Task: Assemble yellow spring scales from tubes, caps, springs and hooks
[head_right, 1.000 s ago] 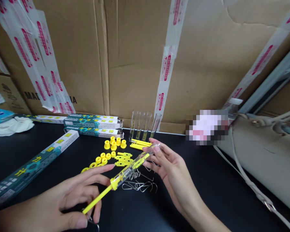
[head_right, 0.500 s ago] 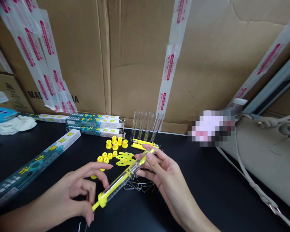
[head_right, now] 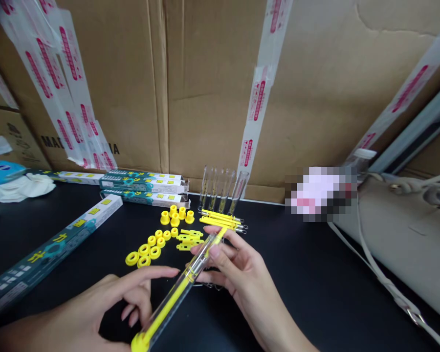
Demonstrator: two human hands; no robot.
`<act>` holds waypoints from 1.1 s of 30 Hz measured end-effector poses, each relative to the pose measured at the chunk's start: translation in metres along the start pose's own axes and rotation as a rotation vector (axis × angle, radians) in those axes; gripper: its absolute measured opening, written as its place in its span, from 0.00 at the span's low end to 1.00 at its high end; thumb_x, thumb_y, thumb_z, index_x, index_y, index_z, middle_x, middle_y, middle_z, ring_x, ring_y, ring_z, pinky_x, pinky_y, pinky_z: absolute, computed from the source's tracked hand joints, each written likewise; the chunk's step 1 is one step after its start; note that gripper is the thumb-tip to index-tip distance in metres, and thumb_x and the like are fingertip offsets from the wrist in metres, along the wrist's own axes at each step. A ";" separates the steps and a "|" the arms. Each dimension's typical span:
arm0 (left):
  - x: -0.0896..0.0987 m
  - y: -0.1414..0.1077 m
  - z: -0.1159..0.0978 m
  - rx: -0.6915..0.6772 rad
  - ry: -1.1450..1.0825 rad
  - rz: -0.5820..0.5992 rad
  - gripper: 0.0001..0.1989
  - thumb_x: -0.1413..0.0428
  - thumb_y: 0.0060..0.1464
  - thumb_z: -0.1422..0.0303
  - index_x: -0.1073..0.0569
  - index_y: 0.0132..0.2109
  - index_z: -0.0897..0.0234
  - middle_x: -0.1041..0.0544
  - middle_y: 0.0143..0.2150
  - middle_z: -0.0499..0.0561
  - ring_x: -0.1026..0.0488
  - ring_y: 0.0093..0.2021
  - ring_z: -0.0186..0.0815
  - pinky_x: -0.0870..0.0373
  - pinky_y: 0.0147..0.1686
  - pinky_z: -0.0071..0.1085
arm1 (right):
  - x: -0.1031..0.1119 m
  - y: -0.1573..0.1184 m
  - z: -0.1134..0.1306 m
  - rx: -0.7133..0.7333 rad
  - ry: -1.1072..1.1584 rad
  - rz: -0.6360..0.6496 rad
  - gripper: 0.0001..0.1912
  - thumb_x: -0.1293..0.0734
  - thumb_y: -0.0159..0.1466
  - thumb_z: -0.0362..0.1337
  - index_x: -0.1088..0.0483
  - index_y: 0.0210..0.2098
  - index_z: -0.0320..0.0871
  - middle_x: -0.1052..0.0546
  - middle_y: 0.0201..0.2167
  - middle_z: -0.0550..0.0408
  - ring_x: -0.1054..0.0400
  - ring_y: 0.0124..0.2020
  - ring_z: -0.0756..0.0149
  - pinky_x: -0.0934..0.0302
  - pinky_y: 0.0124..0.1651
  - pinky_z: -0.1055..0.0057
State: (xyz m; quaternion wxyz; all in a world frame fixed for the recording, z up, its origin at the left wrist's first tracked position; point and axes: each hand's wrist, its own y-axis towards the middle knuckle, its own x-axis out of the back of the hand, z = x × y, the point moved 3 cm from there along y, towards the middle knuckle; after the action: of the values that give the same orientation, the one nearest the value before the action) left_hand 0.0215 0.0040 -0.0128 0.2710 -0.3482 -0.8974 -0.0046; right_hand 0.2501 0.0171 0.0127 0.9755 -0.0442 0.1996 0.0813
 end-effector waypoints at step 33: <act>-0.006 -0.008 -0.005 -0.328 0.010 -0.299 0.25 0.48 0.65 0.55 0.42 0.66 0.45 0.22 0.34 0.43 0.27 0.22 0.31 0.34 0.22 0.23 | -0.020 -0.012 -0.020 -0.098 0.135 0.002 0.18 0.24 0.62 0.42 0.27 0.49 0.45 0.15 0.43 0.47 0.20 0.42 0.61 0.26 0.48 0.60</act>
State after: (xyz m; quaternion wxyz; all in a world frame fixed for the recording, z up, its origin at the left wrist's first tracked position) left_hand 0.0226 -0.0072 -0.0106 0.2116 -0.2505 -0.9249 -0.1925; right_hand 0.2268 0.0006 0.0029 0.9565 -0.0972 0.2605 0.0886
